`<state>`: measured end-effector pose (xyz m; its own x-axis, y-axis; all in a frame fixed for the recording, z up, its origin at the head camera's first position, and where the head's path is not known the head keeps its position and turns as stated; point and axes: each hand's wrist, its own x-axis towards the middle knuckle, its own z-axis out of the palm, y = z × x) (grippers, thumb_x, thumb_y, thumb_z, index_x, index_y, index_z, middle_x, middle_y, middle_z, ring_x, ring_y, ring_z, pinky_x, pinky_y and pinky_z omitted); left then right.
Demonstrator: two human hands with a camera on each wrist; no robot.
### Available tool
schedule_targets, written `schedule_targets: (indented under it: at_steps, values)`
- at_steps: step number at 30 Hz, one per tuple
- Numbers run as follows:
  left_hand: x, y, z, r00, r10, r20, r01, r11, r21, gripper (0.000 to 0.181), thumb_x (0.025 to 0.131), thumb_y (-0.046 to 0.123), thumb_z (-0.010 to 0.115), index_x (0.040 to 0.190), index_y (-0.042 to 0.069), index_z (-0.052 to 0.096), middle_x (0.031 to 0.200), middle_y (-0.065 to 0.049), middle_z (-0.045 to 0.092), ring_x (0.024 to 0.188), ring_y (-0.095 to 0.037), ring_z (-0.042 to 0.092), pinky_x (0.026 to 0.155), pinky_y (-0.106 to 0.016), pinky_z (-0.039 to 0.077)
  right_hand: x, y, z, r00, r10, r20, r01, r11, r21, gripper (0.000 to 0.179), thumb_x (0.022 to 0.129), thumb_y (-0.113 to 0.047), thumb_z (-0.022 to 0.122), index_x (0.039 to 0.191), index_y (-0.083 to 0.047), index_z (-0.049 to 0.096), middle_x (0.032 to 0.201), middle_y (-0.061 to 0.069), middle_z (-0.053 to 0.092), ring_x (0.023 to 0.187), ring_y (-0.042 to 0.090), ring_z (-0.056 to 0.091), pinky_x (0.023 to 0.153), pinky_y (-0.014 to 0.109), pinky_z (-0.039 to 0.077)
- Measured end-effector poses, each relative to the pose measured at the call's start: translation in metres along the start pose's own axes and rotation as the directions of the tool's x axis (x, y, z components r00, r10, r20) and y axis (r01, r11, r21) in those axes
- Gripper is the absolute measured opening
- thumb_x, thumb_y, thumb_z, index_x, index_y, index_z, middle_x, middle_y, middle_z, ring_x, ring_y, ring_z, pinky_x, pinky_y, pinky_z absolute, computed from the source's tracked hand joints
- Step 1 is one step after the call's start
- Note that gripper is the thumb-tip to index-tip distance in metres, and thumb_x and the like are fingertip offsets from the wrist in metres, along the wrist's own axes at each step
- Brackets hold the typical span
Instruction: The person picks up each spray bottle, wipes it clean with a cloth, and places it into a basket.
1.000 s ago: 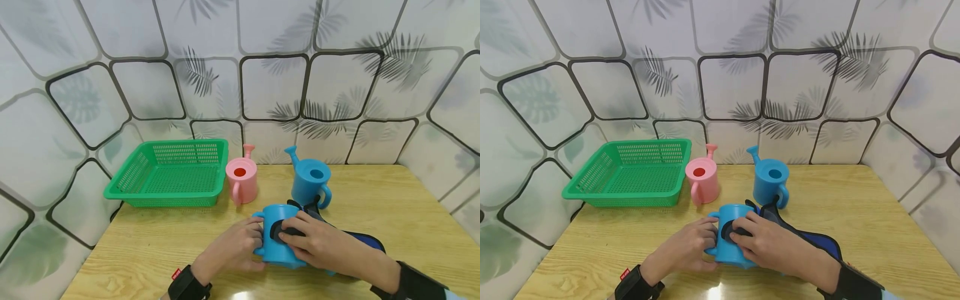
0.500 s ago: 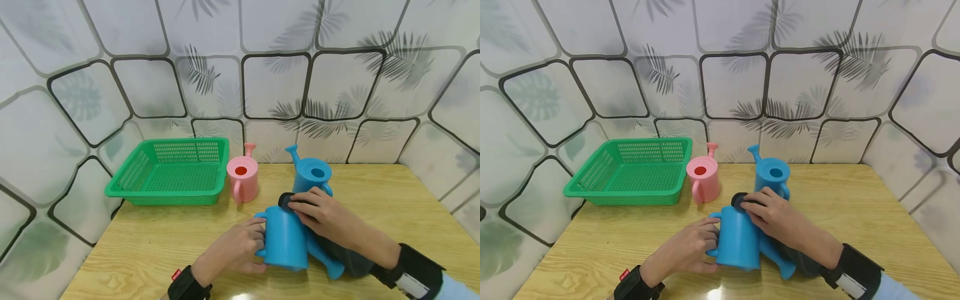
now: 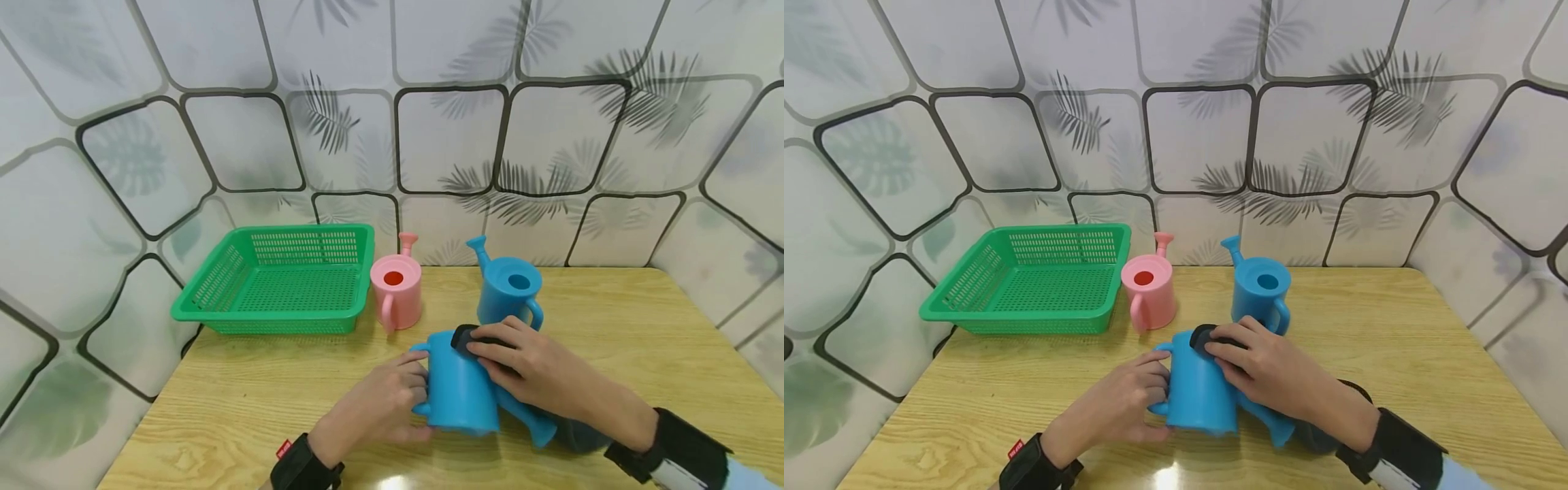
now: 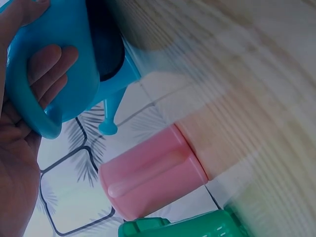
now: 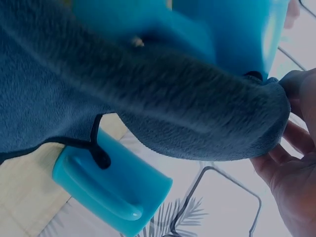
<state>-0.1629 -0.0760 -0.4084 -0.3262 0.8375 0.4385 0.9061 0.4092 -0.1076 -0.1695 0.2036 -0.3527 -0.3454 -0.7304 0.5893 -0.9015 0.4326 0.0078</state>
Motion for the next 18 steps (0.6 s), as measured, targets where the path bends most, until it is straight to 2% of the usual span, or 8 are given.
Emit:
schedule_targets:
  at_steps: [6,12,18]
  values:
    - [-0.003,-0.004,-0.003,0.999,-0.032,0.007,0.032,0.999,-0.025,0.032,0.074,0.044,0.087,0.077,0.016,0.071,0.073,0.009,0.069,0.094,-0.009,0.066,0.123,-0.034,0.035,-0.005,-0.016,0.001,0.999,-0.034,0.016,0.034,0.999,0.012,0.038,0.108,-0.037,0.046,0.118,-0.014,0.075,0.123,-0.001,0.071,0.104,0.013,0.061,0.088,0.021,0.052]
    - [-0.008,-0.006,0.0,0.999,-0.016,-0.034,0.015,1.0,-0.009,0.032,0.071,0.042,0.088,0.073,0.017,0.068,0.07,0.01,0.066,0.091,-0.008,0.066,0.122,-0.033,0.037,-0.011,-0.033,-0.001,0.992,-0.12,0.044,0.116,0.99,0.079,0.025,0.104,-0.033,0.058,0.12,-0.022,0.074,0.125,-0.005,0.07,0.1,0.01,0.057,0.087,0.025,0.048]
    - [-0.01,-0.009,-0.001,0.998,-0.006,-0.06,0.006,1.0,-0.004,0.032,0.068,0.039,0.089,0.073,0.016,0.068,0.07,0.01,0.066,0.09,-0.009,0.066,0.121,-0.035,0.039,-0.015,-0.04,-0.003,0.984,-0.15,0.093,0.139,0.984,0.115,0.024,0.105,-0.035,0.056,0.118,-0.027,0.074,0.126,-0.007,0.067,0.1,0.009,0.058,0.084,0.024,0.049]
